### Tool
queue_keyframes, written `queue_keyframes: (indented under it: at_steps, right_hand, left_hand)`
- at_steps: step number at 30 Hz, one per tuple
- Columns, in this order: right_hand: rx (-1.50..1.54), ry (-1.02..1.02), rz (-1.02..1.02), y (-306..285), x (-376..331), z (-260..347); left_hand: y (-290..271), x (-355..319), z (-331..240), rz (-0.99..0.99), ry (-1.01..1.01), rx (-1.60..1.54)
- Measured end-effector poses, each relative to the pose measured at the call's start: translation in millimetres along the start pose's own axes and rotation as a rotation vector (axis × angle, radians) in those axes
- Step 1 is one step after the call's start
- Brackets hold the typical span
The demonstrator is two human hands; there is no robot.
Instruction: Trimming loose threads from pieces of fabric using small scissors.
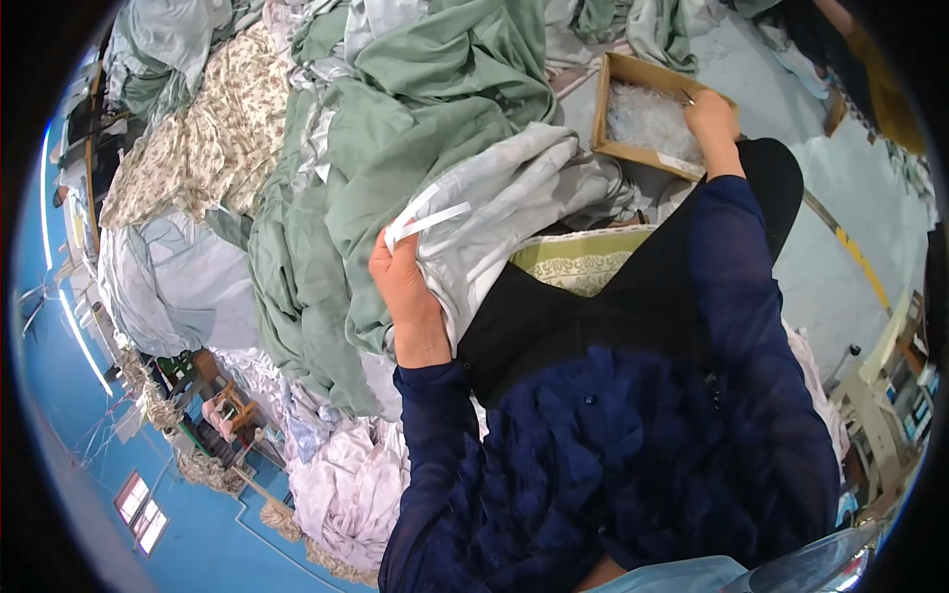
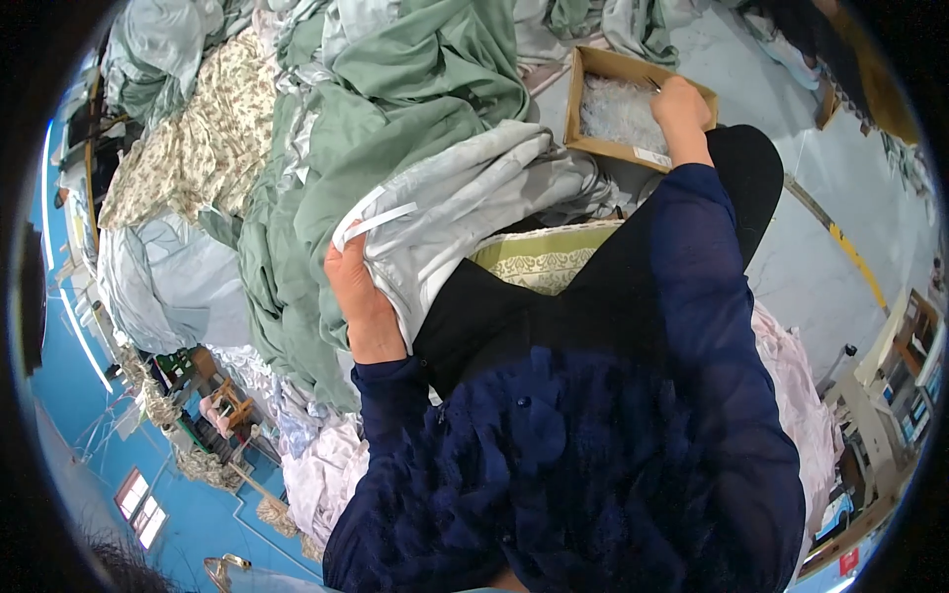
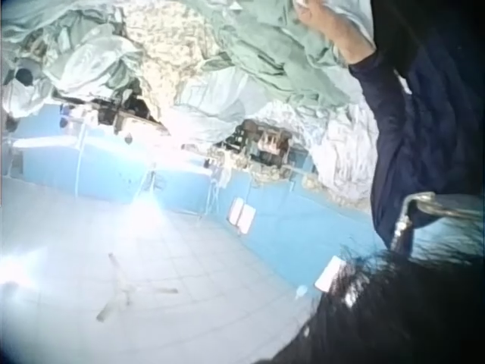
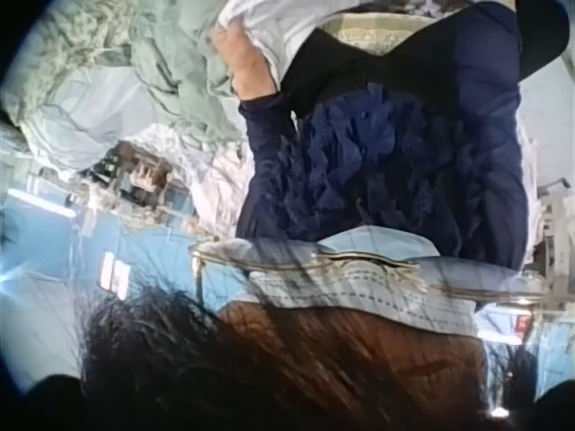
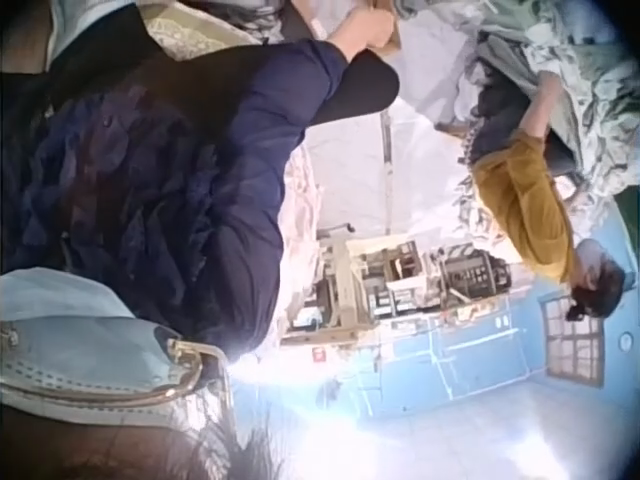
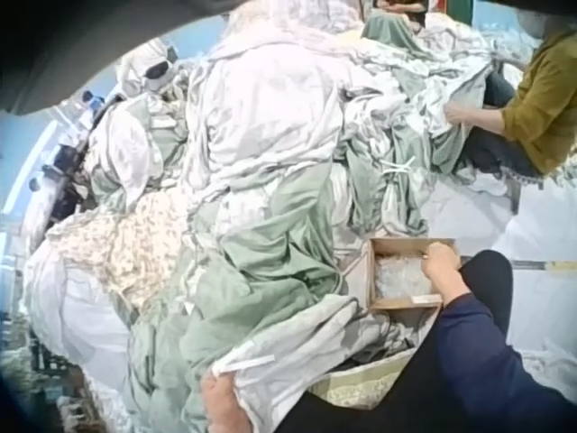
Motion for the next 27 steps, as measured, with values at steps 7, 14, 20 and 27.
queue_keyframes:
  at_steps: [7,14,20,27]
  right_hand:
    - [0.393,-0.397,0.195,-3.7,-50.3,85.4]
    - [1.14,-1.123,0.83,-55.1,-249.1,210.4]
    - [1.012,-1.227,0.312,-83.0,-251.5,183.3]
    - [1.075,-0.963,-0.035,-111.9,-221.9,123.3]
  left_hand:
    - [13.8,-19.7,-5.5,0.179,0.064,0.126]
    - [45.6,-44.3,-15.5,0.455,0.16,0.408]
    - [40.1,-79.4,-56.1,0.52,0.486,0.992]
    - [-87.5,-104.9,-93.5,0.111,0.636,1.345]
Point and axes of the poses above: each hand's wrist, its own x-axis towards the middle knuckle, its own y-axis out of the palm, z = x × y, the point moved 7 cm from there along x, towards the middle knuckle, and after that the axes turned 4 degrees about x, right-handed, at the moved point
